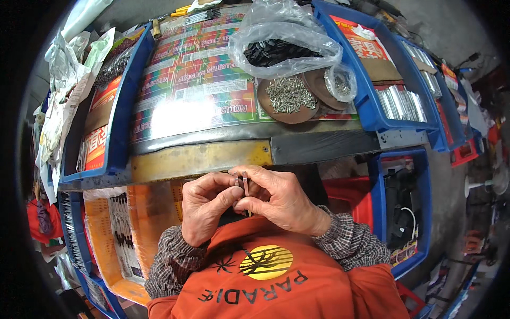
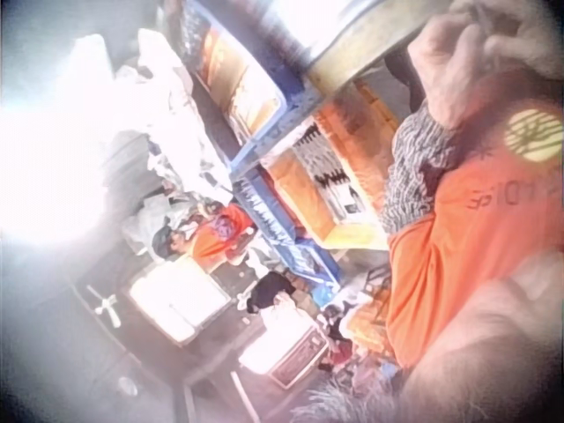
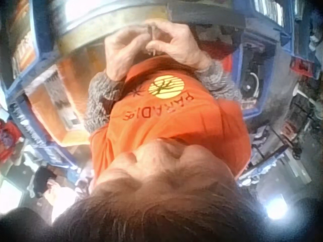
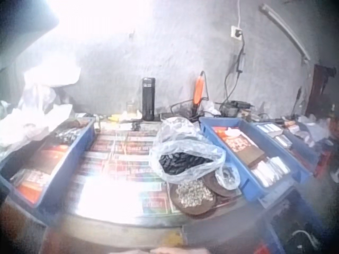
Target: The person assembles small metal clips, plastic housings, and screws into finished units by hand.
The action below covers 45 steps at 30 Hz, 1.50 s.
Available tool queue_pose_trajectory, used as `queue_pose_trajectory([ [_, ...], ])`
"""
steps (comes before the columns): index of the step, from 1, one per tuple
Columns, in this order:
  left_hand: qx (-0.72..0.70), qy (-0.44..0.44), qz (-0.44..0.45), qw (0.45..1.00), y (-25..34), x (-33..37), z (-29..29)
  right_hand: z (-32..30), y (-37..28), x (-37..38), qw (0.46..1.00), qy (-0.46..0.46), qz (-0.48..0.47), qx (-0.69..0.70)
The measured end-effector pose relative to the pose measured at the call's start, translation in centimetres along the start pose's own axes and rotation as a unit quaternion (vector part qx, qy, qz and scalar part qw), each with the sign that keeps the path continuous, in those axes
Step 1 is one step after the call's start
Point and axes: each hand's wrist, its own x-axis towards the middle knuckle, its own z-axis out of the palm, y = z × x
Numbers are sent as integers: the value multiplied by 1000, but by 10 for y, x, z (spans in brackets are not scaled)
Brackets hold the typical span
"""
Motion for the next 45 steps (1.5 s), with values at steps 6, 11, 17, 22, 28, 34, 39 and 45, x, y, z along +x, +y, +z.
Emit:
queue_pose_trajectory([
  [6, -31, -4, -13, 999, -5, 0, -1, 7, 10, -1, 999, 24, -15, 19],
  [11, -58, 10, -37, 998, -8, 0, 1, 8, 12, -4, 999, 19, 7, 27],
  [17, -58, 8, -39, 998, -10, -1, 0, 7, 10, -4, 999, 12, 26, 21],
  [22, -50, 10, -36, 998, -9, -1, 1, 8, 9, -4, 1000, 21, 14, 6],
  [28, -55, 13, -31, 998, -11, -2, 2, 10, 10, -5, 999, 30, 12, 21],
  [34, -43, 15, -26, 999, -15, -2, 0, 9, 11, -6, 998, 24, 35, 38],
  [39, -57, 17, -34, 998, -18, -2, 0, 10, 11, -5, 998, 20, 52, 35],
  [45, -61, 11, -42, 997, -16, 0, 1, 8, 13, -6, 996, 15, 76, 44],
])
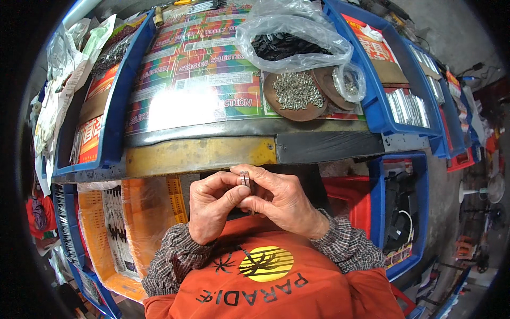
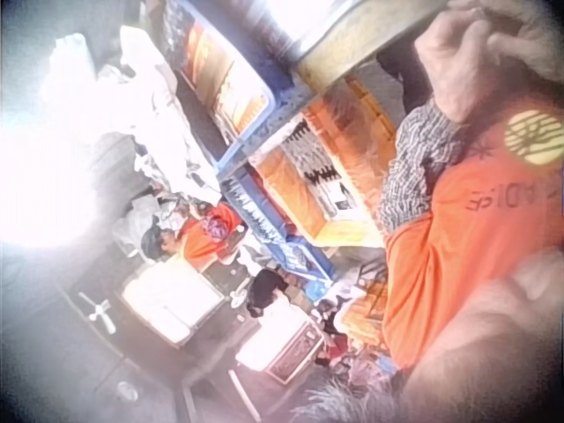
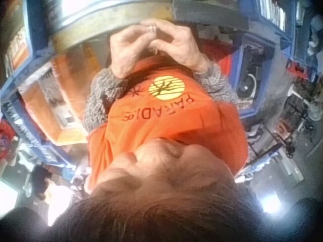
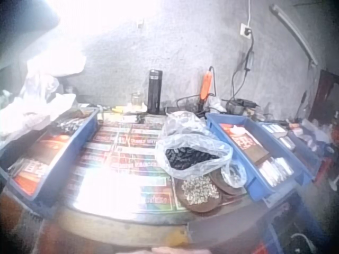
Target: The person assembles small metal clips, plastic housings, and screws into finished units by hand.
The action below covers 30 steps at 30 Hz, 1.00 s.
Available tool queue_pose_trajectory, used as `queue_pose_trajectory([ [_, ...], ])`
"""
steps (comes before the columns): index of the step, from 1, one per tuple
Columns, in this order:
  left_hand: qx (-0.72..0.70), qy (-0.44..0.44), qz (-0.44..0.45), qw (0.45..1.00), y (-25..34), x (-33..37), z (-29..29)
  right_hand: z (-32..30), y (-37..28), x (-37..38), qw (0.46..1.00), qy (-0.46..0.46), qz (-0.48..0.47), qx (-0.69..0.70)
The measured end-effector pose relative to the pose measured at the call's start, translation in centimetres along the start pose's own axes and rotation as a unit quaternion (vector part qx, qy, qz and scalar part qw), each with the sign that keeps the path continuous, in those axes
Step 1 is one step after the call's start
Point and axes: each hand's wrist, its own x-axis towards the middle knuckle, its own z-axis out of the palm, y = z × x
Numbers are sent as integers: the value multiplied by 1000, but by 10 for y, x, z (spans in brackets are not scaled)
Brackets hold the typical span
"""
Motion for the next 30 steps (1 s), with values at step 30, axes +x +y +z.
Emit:
queue_pose_trajectory([
  [30, 425, 34, 278, 861, 24, 21, 10, -42, -29, 34, 991, -16, -110, -73],
])
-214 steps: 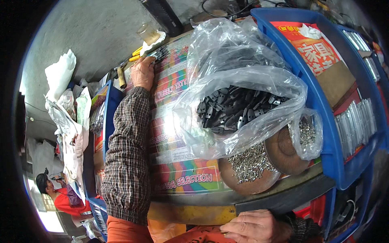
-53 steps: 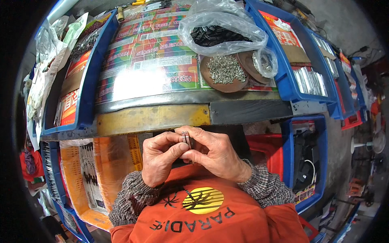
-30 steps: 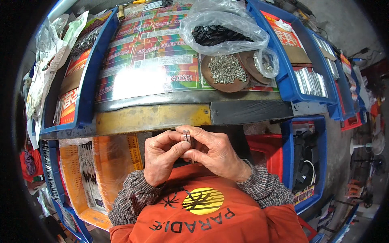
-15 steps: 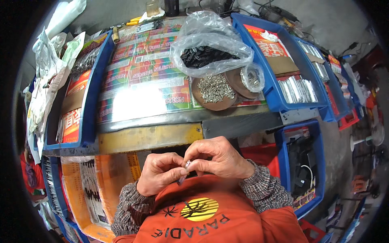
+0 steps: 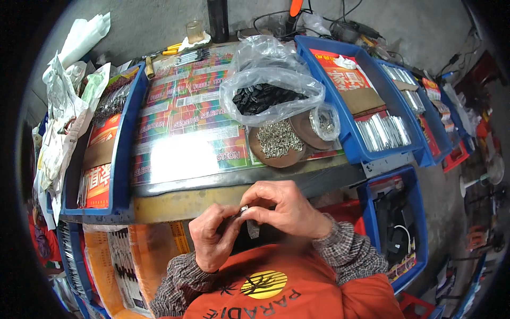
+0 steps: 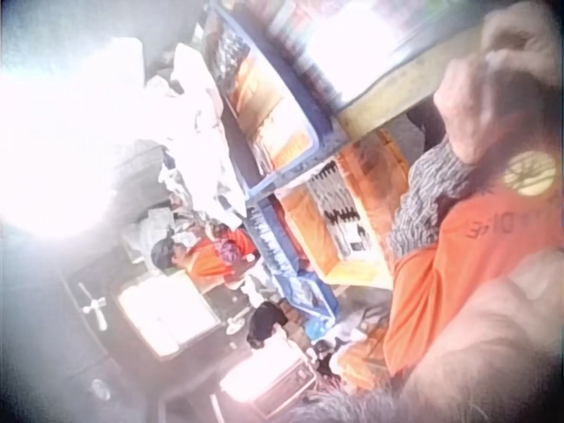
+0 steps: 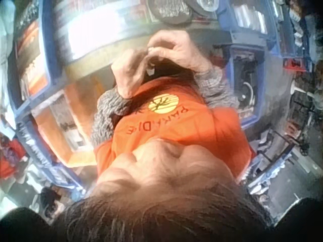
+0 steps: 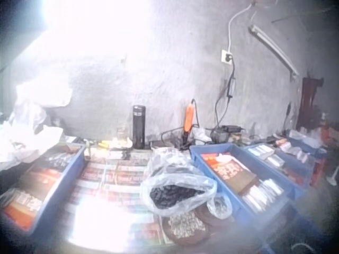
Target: The person assembles small metal clips, plastic housings, and screws into finished units by hand.
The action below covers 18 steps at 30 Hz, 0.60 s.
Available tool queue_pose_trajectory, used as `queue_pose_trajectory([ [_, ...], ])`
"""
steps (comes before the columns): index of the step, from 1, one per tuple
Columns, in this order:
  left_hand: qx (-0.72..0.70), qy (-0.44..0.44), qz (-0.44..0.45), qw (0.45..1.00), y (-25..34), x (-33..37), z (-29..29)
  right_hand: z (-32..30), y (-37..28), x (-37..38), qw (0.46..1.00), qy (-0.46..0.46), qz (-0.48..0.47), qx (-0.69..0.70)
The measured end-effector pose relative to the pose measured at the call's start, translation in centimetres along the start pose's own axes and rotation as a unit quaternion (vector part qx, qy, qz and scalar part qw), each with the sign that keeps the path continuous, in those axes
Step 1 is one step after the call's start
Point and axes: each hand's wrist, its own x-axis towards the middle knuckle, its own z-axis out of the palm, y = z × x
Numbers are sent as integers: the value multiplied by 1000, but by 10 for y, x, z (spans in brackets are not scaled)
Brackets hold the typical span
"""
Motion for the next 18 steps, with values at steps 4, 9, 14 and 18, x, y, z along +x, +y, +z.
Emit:
queue_pose_trajectory([
  [4, 6, -8, 6, 1000, -4, 3, -4, -34, -13, 25, 984, 76, -52, -153],
  [9, 41, -6, 16, 999, -11, 4, -11, -75, 1, 86, 899, 156, -103, -397],
  [14, 45, -1, 24, 999, -17, 8, -14, -105, 36, 128, 832, 120, -94, -533],
  [18, 35, -9, 16, 999, -19, 8, -17, -107, 52, 140, 818, 82, -70, -565],
])
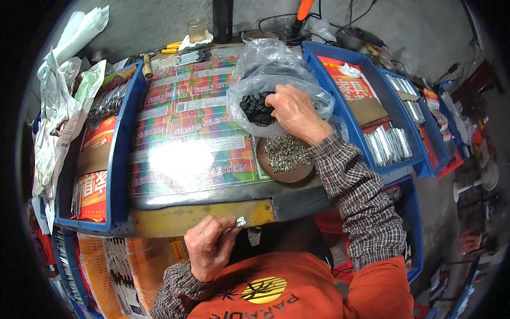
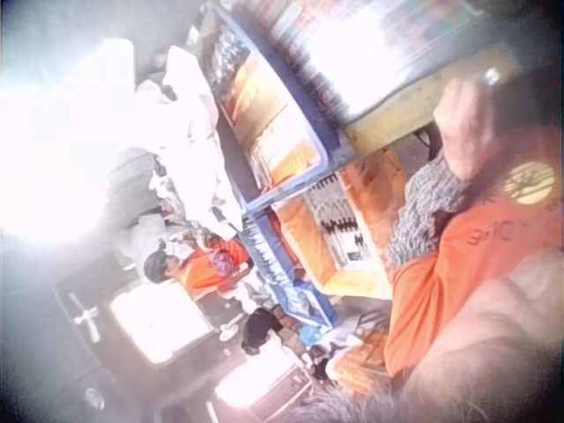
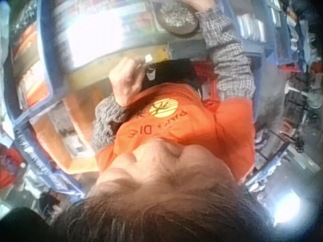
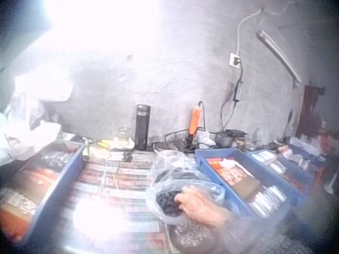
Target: The person assembles small metal clips, plastic housings, and screws into finished units by hand.
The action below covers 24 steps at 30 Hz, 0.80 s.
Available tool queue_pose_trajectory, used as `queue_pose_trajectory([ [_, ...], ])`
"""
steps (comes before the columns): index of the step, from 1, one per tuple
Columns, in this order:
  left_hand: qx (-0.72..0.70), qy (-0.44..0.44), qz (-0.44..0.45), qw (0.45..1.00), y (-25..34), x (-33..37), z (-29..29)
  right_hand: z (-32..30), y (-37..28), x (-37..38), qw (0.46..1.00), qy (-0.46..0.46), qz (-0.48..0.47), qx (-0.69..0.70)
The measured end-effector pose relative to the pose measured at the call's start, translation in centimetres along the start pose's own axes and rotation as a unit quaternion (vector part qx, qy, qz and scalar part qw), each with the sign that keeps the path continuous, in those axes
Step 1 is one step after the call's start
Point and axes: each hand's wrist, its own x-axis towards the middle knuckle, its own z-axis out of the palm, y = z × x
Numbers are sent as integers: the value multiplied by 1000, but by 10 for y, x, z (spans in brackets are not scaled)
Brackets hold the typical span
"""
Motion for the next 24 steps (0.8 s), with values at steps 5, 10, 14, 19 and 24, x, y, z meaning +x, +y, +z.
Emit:
queue_pose_trajectory([
  [5, -7, -1, 0, 1000, -1, 1, -1, 3, -2, 5, 997, -48, 51, 33],
  [10, -10, -3, -1, 1000, 1, -1, -2, 4, 1, 1, 998, -43, 40, 9],
  [14, 0, -23, -6, 1000, 4, -2, -3, 1, 1, -7, 1000, 10, 7, 5],
  [19, 1, -5, 0, 1000, 5, -3, -1, -29, -32, -26, 991, 112, -17, 68],
  [24, 17, -12, -7, 1000, 10, -9, -5, -54, -85, -78, 963, 54, -9, 264],
])
